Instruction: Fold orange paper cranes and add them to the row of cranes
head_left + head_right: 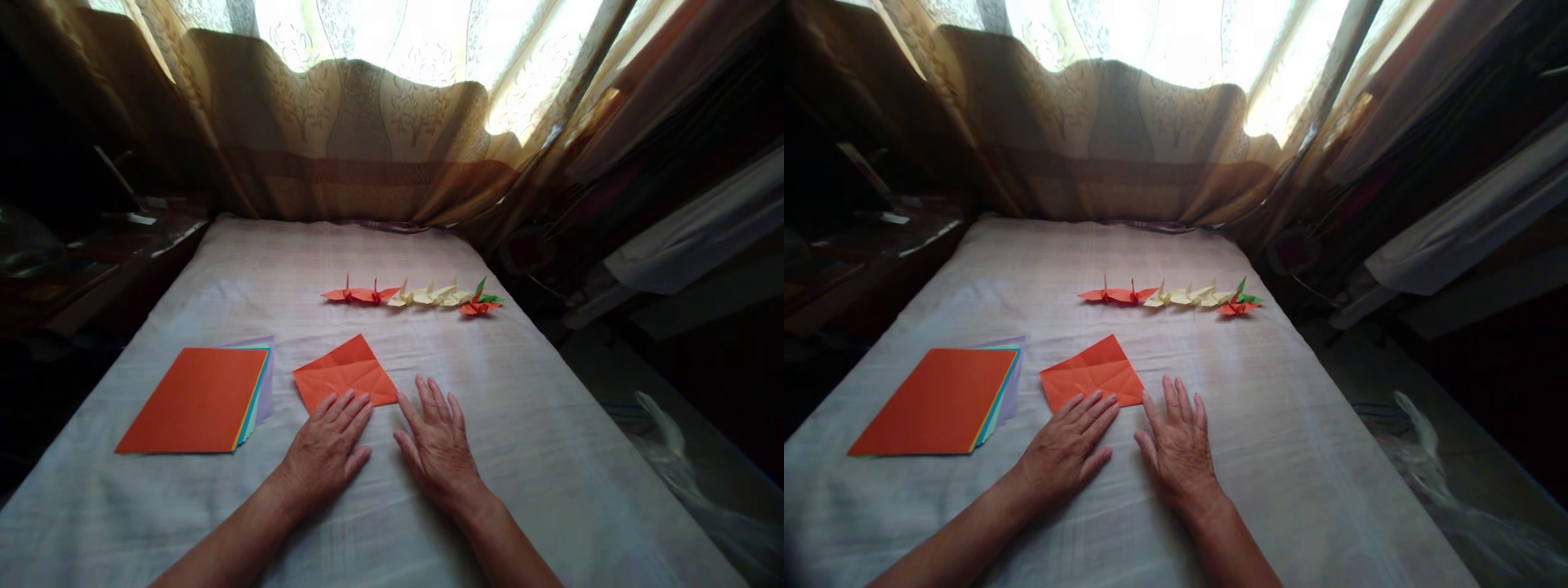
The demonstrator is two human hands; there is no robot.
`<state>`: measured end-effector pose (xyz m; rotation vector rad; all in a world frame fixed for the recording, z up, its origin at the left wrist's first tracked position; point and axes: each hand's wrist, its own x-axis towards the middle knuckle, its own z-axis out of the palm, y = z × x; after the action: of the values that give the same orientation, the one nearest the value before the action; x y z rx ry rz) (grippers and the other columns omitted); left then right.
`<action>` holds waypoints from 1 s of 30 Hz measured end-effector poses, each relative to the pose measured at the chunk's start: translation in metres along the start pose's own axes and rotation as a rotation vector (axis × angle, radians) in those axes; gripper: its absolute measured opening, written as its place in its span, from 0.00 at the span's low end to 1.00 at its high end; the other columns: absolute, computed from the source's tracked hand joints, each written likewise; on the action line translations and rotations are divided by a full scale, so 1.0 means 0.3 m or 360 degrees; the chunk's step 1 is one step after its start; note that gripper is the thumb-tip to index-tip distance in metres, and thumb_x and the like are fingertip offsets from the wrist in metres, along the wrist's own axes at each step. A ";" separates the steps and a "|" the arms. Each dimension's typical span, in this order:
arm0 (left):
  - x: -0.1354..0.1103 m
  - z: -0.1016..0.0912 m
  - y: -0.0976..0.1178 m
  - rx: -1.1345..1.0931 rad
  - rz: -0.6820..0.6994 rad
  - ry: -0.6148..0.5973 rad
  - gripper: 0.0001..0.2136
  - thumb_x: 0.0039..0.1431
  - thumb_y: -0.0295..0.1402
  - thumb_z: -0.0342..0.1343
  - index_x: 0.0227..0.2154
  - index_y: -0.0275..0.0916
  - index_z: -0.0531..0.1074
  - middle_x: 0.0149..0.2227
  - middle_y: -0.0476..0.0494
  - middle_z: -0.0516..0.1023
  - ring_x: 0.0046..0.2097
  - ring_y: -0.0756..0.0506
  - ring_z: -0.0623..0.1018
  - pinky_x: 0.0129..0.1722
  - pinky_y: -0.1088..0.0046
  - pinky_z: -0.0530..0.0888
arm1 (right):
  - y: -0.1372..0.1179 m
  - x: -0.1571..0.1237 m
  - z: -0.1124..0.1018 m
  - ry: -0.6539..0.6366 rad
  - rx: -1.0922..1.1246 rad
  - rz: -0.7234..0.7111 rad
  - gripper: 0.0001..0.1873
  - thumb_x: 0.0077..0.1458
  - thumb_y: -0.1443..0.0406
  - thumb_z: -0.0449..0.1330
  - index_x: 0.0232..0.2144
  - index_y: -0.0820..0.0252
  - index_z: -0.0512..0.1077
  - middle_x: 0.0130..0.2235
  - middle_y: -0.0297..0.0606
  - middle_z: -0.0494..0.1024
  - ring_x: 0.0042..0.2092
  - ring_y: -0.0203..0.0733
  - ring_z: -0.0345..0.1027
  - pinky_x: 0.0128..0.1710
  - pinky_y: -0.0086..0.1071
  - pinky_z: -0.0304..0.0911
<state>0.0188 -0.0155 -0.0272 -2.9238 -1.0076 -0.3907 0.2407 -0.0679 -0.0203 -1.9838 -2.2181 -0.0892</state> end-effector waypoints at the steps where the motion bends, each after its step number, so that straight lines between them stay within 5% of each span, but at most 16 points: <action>1: -0.001 0.002 0.000 0.0005 -0.0003 0.0004 0.25 0.66 0.45 0.47 0.62 0.38 0.62 0.63 0.41 0.65 0.62 0.40 0.66 0.62 0.59 0.60 | -0.009 0.006 0.000 0.0018 0.0010 -0.0062 0.27 0.62 0.59 0.54 0.62 0.50 0.61 0.68 0.45 0.51 0.68 0.55 0.44 0.63 0.53 0.40; 6: 0.001 0.005 0.005 -0.0022 -0.0040 -0.0002 0.25 0.66 0.44 0.47 0.62 0.39 0.61 0.63 0.41 0.66 0.62 0.40 0.66 0.62 0.60 0.59 | -0.034 0.023 0.007 -0.0118 0.0098 -0.0259 0.27 0.63 0.57 0.52 0.63 0.53 0.61 0.66 0.41 0.57 0.67 0.53 0.47 0.64 0.52 0.39; 17: 0.020 -0.019 0.014 -0.0152 -0.0129 -0.0073 0.25 0.66 0.47 0.46 0.61 0.40 0.63 0.61 0.42 0.68 0.62 0.40 0.67 0.62 0.58 0.59 | -0.045 0.017 0.009 -0.0196 0.0163 -0.0168 0.28 0.64 0.52 0.49 0.62 0.53 0.61 0.65 0.40 0.59 0.67 0.54 0.48 0.63 0.55 0.42; 30: -0.114 -0.106 -0.142 -0.0122 0.0011 -0.0383 0.28 0.66 0.51 0.43 0.65 0.45 0.54 0.65 0.44 0.61 0.66 0.42 0.60 0.65 0.59 0.49 | -0.049 0.021 -0.013 -0.0284 0.0229 -0.0101 0.28 0.64 0.52 0.51 0.63 0.52 0.60 0.66 0.38 0.57 0.67 0.55 0.45 0.63 0.57 0.41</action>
<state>-0.0403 -0.0057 -0.0070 -3.0987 -1.0274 -0.0785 0.2257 -0.0640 -0.0146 -1.9124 -2.3208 0.2421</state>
